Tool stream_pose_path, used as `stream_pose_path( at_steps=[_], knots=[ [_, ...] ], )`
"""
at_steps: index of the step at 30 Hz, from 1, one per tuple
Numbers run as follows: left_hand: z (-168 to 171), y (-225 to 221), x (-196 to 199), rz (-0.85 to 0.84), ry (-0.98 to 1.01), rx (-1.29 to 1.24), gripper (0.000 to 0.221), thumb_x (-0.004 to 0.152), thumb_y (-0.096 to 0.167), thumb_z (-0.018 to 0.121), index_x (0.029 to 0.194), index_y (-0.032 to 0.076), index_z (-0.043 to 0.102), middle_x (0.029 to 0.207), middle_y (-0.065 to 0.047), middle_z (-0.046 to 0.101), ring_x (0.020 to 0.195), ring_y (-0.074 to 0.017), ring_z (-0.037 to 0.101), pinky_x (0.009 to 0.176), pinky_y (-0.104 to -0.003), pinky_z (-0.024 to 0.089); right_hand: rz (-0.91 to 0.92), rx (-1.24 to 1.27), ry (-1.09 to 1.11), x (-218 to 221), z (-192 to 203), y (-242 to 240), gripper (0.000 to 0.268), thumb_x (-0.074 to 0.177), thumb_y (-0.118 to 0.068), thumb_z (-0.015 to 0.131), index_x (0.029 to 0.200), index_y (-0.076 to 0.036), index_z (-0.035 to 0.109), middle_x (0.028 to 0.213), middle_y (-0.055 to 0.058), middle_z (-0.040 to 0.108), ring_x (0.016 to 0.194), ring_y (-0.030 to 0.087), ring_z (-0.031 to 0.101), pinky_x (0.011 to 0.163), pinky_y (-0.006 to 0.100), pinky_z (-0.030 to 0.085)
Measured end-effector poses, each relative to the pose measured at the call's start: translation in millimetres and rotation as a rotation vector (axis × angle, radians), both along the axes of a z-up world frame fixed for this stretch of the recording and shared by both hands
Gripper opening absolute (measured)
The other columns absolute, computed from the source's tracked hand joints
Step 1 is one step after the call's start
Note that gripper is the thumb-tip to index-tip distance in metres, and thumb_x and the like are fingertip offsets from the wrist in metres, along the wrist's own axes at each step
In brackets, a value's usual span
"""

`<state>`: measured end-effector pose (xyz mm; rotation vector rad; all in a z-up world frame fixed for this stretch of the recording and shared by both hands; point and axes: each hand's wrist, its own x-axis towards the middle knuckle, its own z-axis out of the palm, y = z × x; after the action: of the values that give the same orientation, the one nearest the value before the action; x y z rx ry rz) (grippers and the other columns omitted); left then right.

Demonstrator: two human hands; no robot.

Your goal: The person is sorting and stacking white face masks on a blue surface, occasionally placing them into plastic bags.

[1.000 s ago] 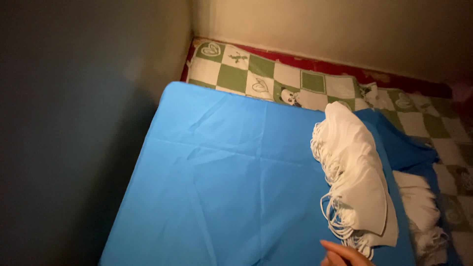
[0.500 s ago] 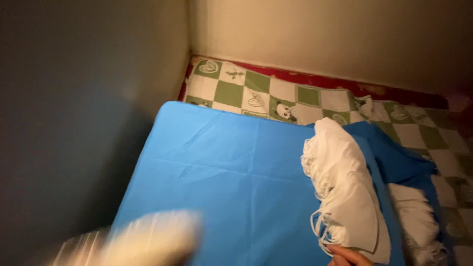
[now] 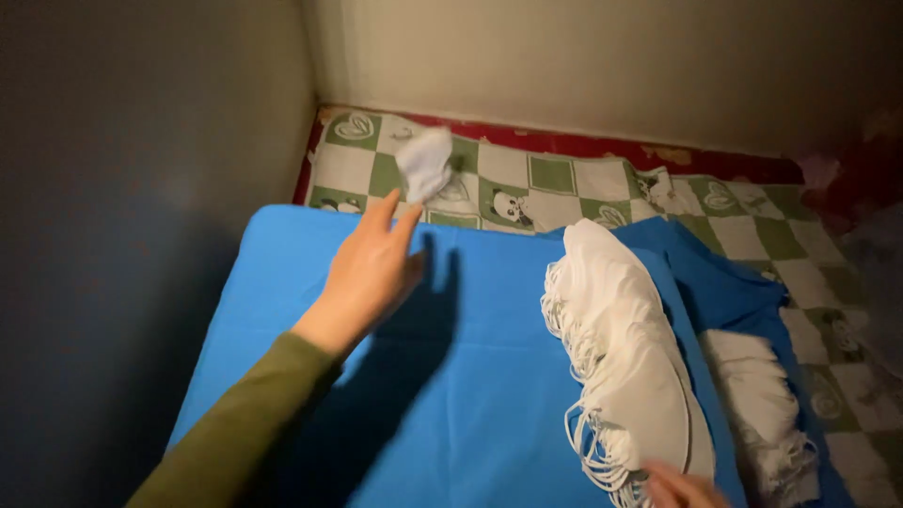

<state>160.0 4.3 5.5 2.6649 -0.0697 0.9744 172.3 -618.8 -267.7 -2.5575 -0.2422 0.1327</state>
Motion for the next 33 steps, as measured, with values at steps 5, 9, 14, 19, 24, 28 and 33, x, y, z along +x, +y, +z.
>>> stream_pose_path(
  at_steps=[5,9,14,19,24,28,33],
  knots=[
    [-9.6,-2.9,-84.6,-0.08,0.194,-0.066,0.063,0.075,0.01,0.077,0.134,0.0,0.056,0.14,-0.031,0.052,0.115,-0.0454,0.061,0.093,-0.047,0.055,-0.038,0.057,-0.552,-40.9,159.1,121.8,0.043,0.072,-0.003,0.08,0.114,0.004,0.073,0.096,0.018,0.068,0.06,0.019,0.058,0.058,0.028,0.052],
    [-34.8,-23.5,-137.8,-0.092,0.41,-0.171,0.072,0.071,0.014,0.082,0.138,0.008,0.056,0.152,-0.026,0.045,0.139,-0.0449,0.046,0.106,-0.05,0.045,-0.123,-0.088,-0.463,-37.4,157.4,130.9,0.071,0.066,-0.018,0.089,0.131,0.001,0.069,0.101,0.016,0.069,0.06,0.02,0.056,0.057,0.029,0.053],
    [-48.8,-46.5,-155.3,-0.167,0.292,-0.254,0.059,0.075,0.009,0.078,0.132,0.009,0.063,0.151,-0.019,0.05,0.144,-0.0393,0.044,0.11,-0.048,0.042,-0.085,0.025,-0.494,-38.0,137.8,139.1,0.071,0.062,-0.011,0.091,0.128,0.004,0.069,0.101,0.018,0.066,0.055,0.017,0.049,0.053,0.027,0.049],
    [-55.5,-38.8,-151.9,-0.153,0.235,-0.342,0.052,0.077,0.009,0.077,0.128,0.007,0.064,0.146,-0.018,0.054,0.137,-0.0355,0.054,0.108,-0.044,0.047,-0.196,0.003,-0.434,-35.8,154.3,143.8,0.079,0.065,-0.006,0.091,0.138,0.006,0.064,0.108,0.02,0.06,0.065,0.02,0.051,0.06,0.031,0.053],
    [-35.3,-41.2,-148.1,0.018,0.473,-0.899,0.039,0.084,0.019,0.072,0.122,0.016,0.076,0.143,0.003,0.063,0.121,-0.0132,0.066,0.093,-0.028,0.054,-0.199,0.054,-0.453,-31.9,150.9,134.9,0.068,0.068,-0.009,0.088,0.133,0.0,0.071,0.096,0.009,0.064,0.059,0.016,0.047,0.061,0.028,0.045],
    [-30.7,-48.0,-147.3,0.025,0.52,-0.912,0.041,0.084,0.021,0.071,0.125,0.017,0.074,0.144,0.004,0.063,0.126,-0.014,0.065,0.1,-0.029,0.053,-0.265,0.097,-0.363,-25.8,162.5,136.4,0.069,0.069,-0.011,0.089,0.136,-0.004,0.07,0.092,0.01,0.06,0.063,0.016,0.046,0.062,0.027,0.044],
    [-18.2,-62.9,-144.3,-0.044,0.709,-0.787,0.044,0.086,0.027,0.072,0.13,0.022,0.068,0.145,0.009,0.058,0.076,-0.0108,0.068,0.071,-0.025,0.058,-0.311,0.351,-0.157,-16.5,177.7,149.4,0.05,0.076,-0.003,0.084,0.122,0.005,0.066,0.091,0.012,0.057,0.062,0.016,0.041,0.055,0.027,0.041]
  ],
)
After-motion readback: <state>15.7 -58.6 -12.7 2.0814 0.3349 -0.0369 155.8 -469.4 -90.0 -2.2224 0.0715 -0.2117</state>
